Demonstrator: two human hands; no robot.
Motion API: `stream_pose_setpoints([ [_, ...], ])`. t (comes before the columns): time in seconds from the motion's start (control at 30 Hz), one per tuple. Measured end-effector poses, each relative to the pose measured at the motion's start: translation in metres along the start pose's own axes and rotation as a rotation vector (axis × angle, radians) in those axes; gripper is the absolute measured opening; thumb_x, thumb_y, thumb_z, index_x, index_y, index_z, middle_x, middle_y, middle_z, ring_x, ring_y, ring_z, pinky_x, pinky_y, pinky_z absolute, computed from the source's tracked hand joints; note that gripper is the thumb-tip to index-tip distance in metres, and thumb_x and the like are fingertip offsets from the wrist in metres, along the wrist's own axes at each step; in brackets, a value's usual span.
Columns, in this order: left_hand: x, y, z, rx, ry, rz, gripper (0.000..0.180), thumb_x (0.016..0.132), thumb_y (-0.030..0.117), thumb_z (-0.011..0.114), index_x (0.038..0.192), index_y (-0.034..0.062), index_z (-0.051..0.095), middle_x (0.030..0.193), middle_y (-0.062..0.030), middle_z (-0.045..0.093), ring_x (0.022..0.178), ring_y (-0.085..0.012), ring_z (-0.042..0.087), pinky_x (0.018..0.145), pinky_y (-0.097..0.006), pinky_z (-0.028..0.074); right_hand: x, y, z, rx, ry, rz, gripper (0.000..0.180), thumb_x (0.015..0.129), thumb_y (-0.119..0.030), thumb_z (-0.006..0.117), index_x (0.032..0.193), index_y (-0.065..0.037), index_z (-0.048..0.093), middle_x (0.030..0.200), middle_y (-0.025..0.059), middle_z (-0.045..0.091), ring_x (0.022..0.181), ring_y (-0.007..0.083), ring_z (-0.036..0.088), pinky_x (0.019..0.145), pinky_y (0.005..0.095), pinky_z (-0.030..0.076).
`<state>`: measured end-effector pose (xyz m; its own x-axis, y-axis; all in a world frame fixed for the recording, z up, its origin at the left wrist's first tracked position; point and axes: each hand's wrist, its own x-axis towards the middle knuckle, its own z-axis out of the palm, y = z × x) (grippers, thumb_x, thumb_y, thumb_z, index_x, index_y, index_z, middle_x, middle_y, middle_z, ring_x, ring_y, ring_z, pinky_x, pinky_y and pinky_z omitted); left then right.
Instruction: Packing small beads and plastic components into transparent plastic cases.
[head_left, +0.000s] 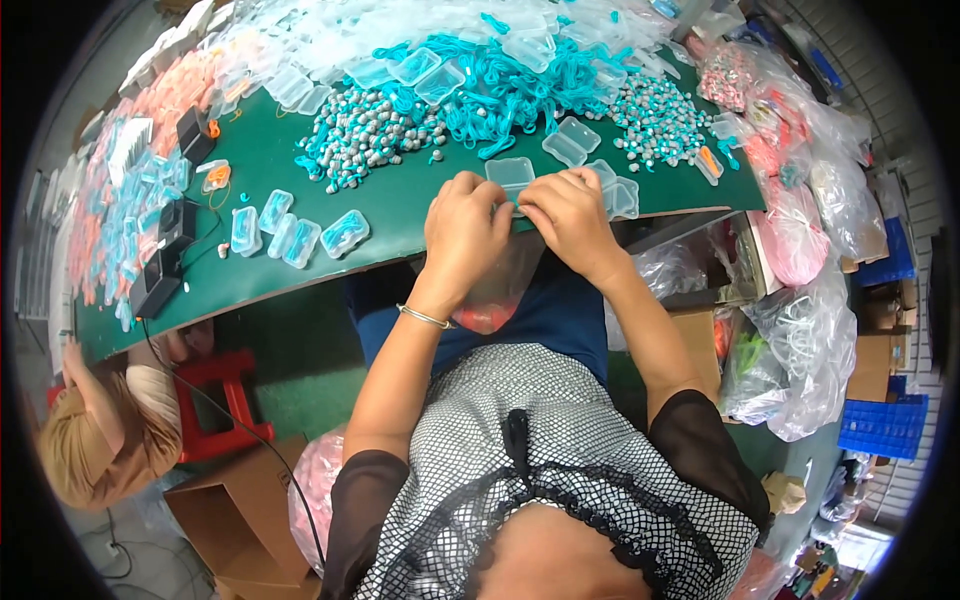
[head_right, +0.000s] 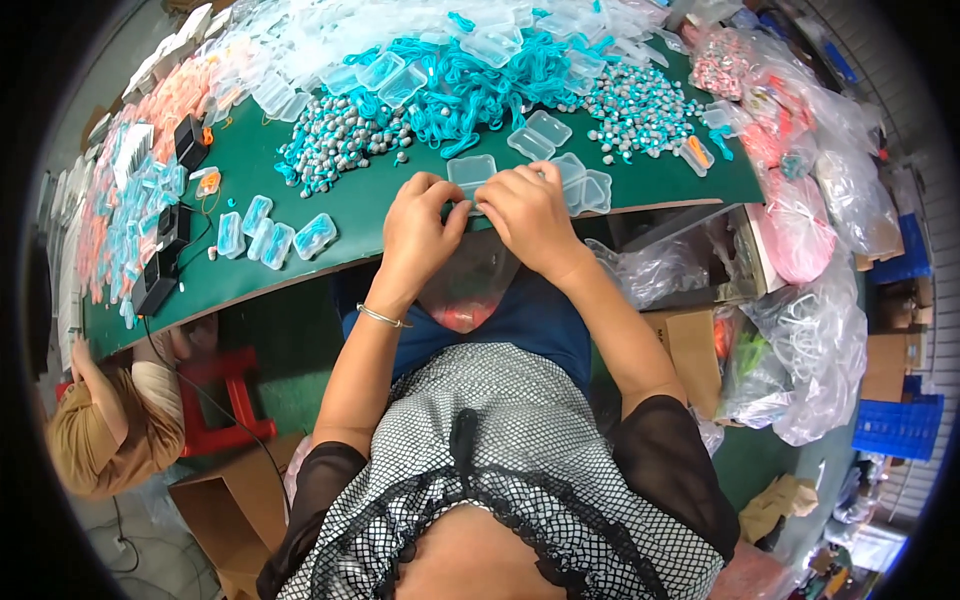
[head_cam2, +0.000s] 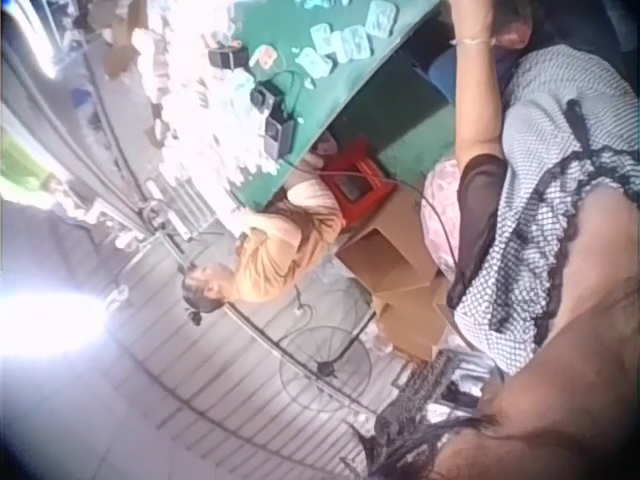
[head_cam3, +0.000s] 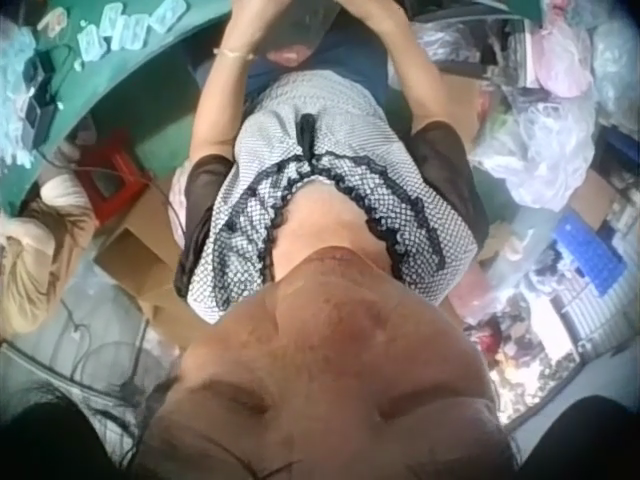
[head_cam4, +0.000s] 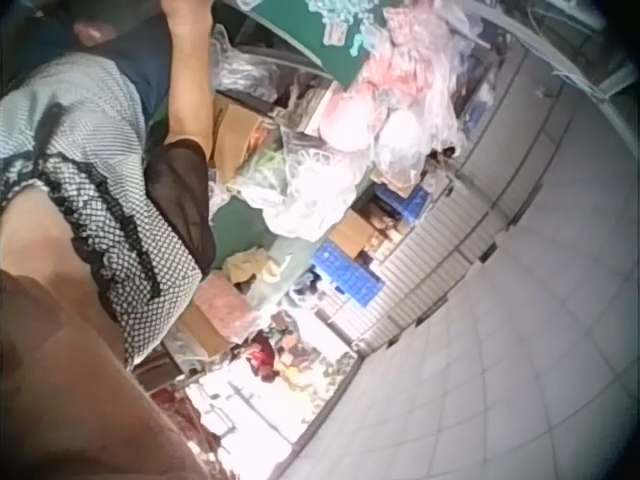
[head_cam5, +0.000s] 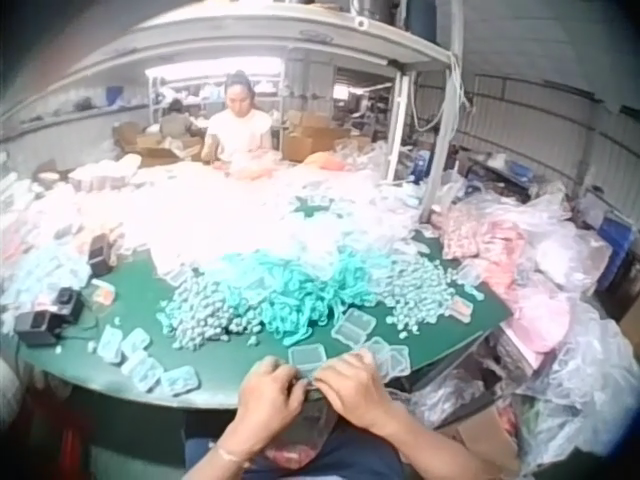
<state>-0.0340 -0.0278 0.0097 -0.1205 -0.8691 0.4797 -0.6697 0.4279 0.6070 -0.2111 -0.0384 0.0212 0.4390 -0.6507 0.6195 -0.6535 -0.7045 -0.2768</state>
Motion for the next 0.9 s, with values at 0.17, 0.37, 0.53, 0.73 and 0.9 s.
stream_pose_setpoints([
  [0.17, -0.006, -0.002, -0.004, 0.046, -0.018, 0.029, 0.013, 0.081, 0.015, 0.073, 0.089, 0.0068, 0.068, 0.091, -0.0102, 0.062, 0.087, -0.0315, 0.06, 0.076, -0.042, 0.05, 0.004, 0.0, -0.01, -0.003, -0.146, -0.053, 0.009, 0.08, -0.009, 0.072, 0.087, -0.01, 0.065, 0.088, 0.0014, 0.065, 0.087, 0.0219, 0.062, 0.091, 0.0406, 0.038],
  [0.37, -0.006, -0.002, -0.008, 0.031, -0.035, 0.071, 0.017, 0.079, 0.017, 0.074, 0.092, 0.0069, 0.067, 0.091, -0.0093, 0.062, 0.087, -0.0308, 0.06, 0.076, -0.042, 0.049, 0.007, 0.011, -0.005, 0.023, -0.098, -0.029, 0.009, 0.079, -0.007, 0.071, 0.087, -0.009, 0.066, 0.088, 0.0018, 0.064, 0.089, 0.0222, 0.062, 0.092, 0.0401, 0.038],
  [0.53, -0.006, -0.002, -0.01, 0.038, -0.064, 0.073, 0.029, 0.08, 0.017, 0.074, 0.105, 0.0072, 0.064, 0.093, -0.01, 0.061, 0.088, -0.0309, 0.06, 0.076, -0.042, 0.048, 0.017, 0.007, -0.015, 0.035, -0.227, -0.12, 0.008, 0.079, -0.005, 0.07, 0.087, -0.007, 0.067, 0.09, 0.0042, 0.066, 0.091, 0.0237, 0.062, 0.092, 0.0393, 0.039],
  [0.73, -0.001, -0.002, -0.01, 0.094, -0.144, 0.093, 0.039, 0.081, 0.019, 0.073, 0.117, 0.0075, 0.062, 0.093, -0.0109, 0.059, 0.09, -0.0315, 0.06, 0.076, -0.043, 0.048, 0.011, 0.014, -0.011, 0.138, -0.225, -0.04, 0.009, 0.08, -0.004, 0.069, 0.089, -0.007, 0.068, 0.092, 0.0047, 0.066, 0.093, 0.0237, 0.061, 0.091, 0.0389, 0.04],
  [0.9, -0.002, -0.003, -0.013, 0.076, -0.154, 0.08, 0.039, 0.081, 0.019, 0.073, 0.117, 0.0078, 0.062, 0.091, -0.0109, 0.058, 0.091, -0.0318, 0.06, 0.076, -0.044, 0.048, 0.016, 0.012, -0.014, 0.093, -0.286, -0.044, 0.011, 0.081, -0.005, 0.068, 0.092, -0.008, 0.067, 0.092, 0.0038, 0.067, 0.092, 0.0242, 0.061, 0.089, 0.0392, 0.039],
])
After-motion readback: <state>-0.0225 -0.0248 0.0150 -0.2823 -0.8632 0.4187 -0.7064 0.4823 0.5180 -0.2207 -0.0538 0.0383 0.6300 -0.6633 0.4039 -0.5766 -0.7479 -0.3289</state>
